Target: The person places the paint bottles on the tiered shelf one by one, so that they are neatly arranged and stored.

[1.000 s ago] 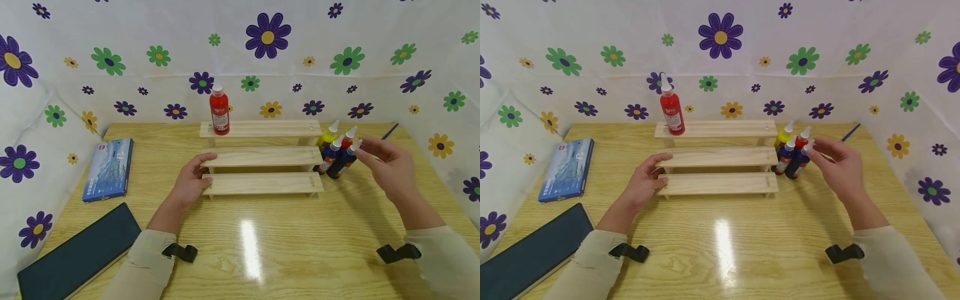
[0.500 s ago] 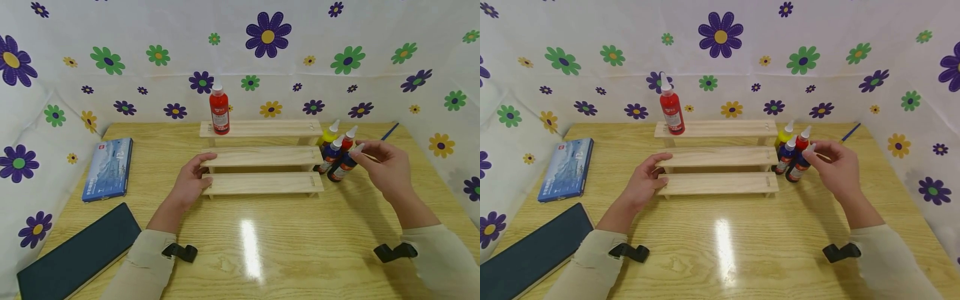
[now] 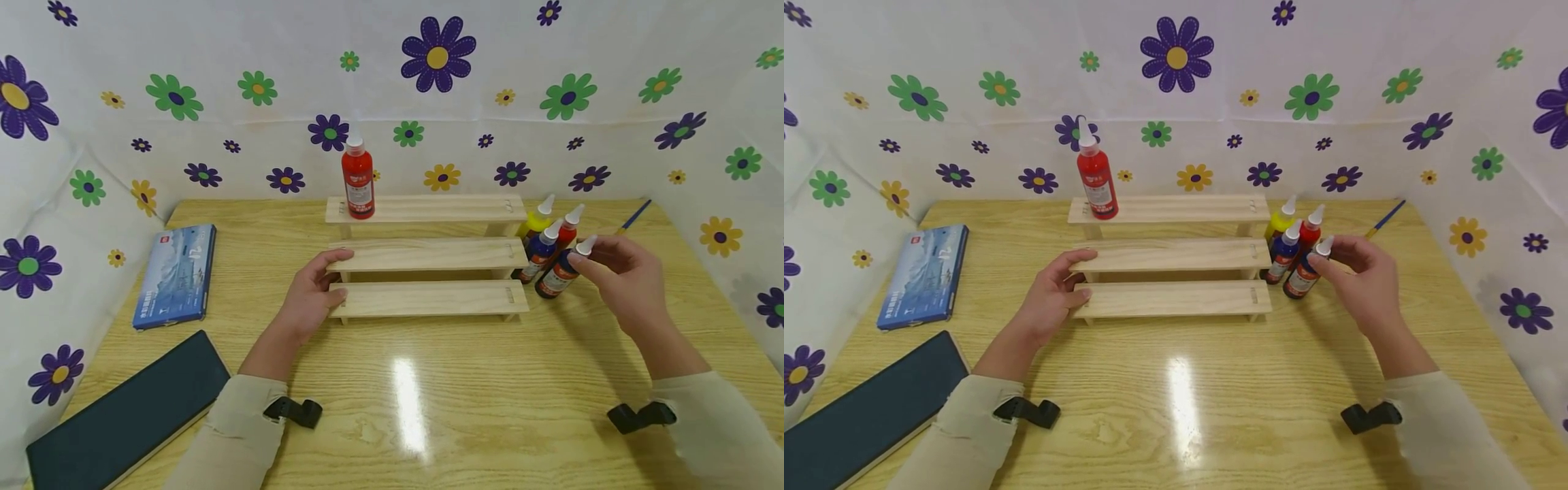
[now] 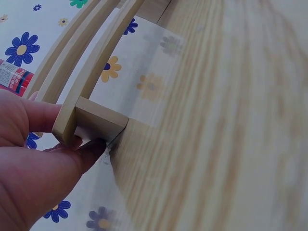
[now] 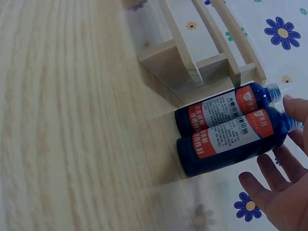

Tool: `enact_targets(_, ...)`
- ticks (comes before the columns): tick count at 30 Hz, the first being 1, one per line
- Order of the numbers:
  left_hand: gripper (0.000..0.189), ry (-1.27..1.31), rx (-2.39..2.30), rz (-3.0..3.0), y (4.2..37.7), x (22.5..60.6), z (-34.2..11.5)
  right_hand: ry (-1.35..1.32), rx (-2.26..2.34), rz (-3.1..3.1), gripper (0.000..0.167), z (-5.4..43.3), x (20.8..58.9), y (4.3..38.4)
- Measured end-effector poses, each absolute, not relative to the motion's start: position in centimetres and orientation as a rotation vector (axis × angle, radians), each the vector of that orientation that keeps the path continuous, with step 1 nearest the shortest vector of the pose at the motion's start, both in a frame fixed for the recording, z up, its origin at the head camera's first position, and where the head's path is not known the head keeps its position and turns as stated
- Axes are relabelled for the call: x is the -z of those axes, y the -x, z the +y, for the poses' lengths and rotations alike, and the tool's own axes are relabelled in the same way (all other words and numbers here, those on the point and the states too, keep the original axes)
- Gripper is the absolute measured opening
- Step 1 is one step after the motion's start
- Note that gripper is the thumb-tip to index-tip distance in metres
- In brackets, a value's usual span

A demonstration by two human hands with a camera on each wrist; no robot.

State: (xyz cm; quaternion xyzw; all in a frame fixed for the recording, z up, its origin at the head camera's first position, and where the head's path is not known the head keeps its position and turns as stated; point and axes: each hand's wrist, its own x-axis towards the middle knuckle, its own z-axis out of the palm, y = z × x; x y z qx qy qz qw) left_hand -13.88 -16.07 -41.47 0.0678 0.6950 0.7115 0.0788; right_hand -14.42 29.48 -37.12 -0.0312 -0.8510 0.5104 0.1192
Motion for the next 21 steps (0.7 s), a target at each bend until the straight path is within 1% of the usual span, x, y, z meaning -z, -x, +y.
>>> enact_targets(9, 0.058, -0.197, -2.134, 2.082, 13.9, 41.4, -16.1, 0.004, -1.828, -2.274, 0.027, 29.4, 38.0, 14.1)
enact_targets(21, 0.059, -0.197, -2.127, 2.083, 14.0, 41.5, -16.1, -0.117, -1.948, -2.191, 0.023, 29.7, 38.4, 14.0)
